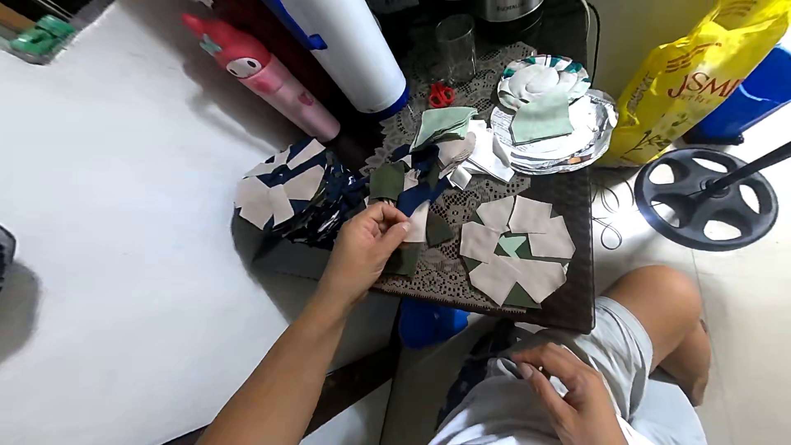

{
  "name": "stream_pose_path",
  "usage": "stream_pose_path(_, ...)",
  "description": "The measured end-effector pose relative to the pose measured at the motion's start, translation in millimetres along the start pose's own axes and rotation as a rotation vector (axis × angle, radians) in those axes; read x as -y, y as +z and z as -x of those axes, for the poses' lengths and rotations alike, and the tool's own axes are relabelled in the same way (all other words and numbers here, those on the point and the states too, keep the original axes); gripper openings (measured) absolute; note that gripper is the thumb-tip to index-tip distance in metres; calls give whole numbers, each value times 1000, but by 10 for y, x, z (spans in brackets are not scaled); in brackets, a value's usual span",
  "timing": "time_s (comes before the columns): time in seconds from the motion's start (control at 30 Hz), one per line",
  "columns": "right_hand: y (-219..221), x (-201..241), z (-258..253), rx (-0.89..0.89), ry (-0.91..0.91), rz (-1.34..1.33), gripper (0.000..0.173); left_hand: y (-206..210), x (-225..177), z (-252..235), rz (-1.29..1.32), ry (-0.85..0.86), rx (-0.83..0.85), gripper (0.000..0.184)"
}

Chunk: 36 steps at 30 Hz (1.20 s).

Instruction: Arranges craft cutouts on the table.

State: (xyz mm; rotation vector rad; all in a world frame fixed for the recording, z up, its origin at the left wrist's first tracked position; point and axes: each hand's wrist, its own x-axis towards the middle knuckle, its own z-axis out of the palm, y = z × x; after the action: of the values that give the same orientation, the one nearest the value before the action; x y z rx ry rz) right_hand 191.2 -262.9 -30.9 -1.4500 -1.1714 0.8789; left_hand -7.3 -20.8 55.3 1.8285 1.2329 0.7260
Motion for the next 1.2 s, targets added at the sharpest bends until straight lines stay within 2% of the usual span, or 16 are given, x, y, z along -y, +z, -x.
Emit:
stream_pose_path(0.07, 22, 120, -69, 47, 145, -185, 21, 97, -115, 228, 456, -175, 93, 14)
stream_pose_path(0.13, 43, 246, -166, 119, 363, -450, 26, 271, -136, 503, 746, -307, 209, 16)
stream_pose_path(0.2, 70, 322, -258, 167, 542, -682, 31, 492, -101, 746, 909, -389, 263, 17)
stream_pose_path(0.3, 112, 370, -306, 129, 644, -899, 21, 766, 2, 1021, 998, -320, 262, 17)
stream_pose_path(0.43, 110, 388, -298, -69, 539, -831, 11, 968, 121, 1222, 923, -131, 225, 20)
stream_pose_path(0.5, 49, 335, -283, -76, 404, -724, 12, 980, 195, 1251, 989, -92, 335, 24)
stream_pose_path(0.6, -126, 234, -263, 47, 168, -507, 9, 931, 237, 1163, 1227, -238, 536, 28)
stream_pose_path(0.67, -259, 224, -271, 164, 124, -408, 7, 906, 206, 1056, 1270, -377, 611, 36)
stream_pose_path(0.73, -360, 239, -292, 275, 158, -382, 7, 902, 143, 968, 1218, -419, 660, 42)
stream_pose_path(0.8, -416, 275, -316, 297, 212, -350, 7, 922, 48, 929, 1101, -333, 678, 45)
stream_pose_path(0.93, -461, 308, -358, 218, 281, -295, 5, 983, 18, 941, 933, -129, 654, 11)
stream_pose_path(1.03, -461, 291, -389, 185, 289, -230, 8, 1049, -32, 928, 754, -75, 585, 10)
stream_pose_path(1.1, -448, 232, -401, 100, 186, -78, 12, 1101, -93, 855, 546, 84, 471, 15)
stream_pose_path(1.2, -431, 24, -454, -142, -131, 432, 21, 1137, -178, 652, 207, 345, 329, 18)
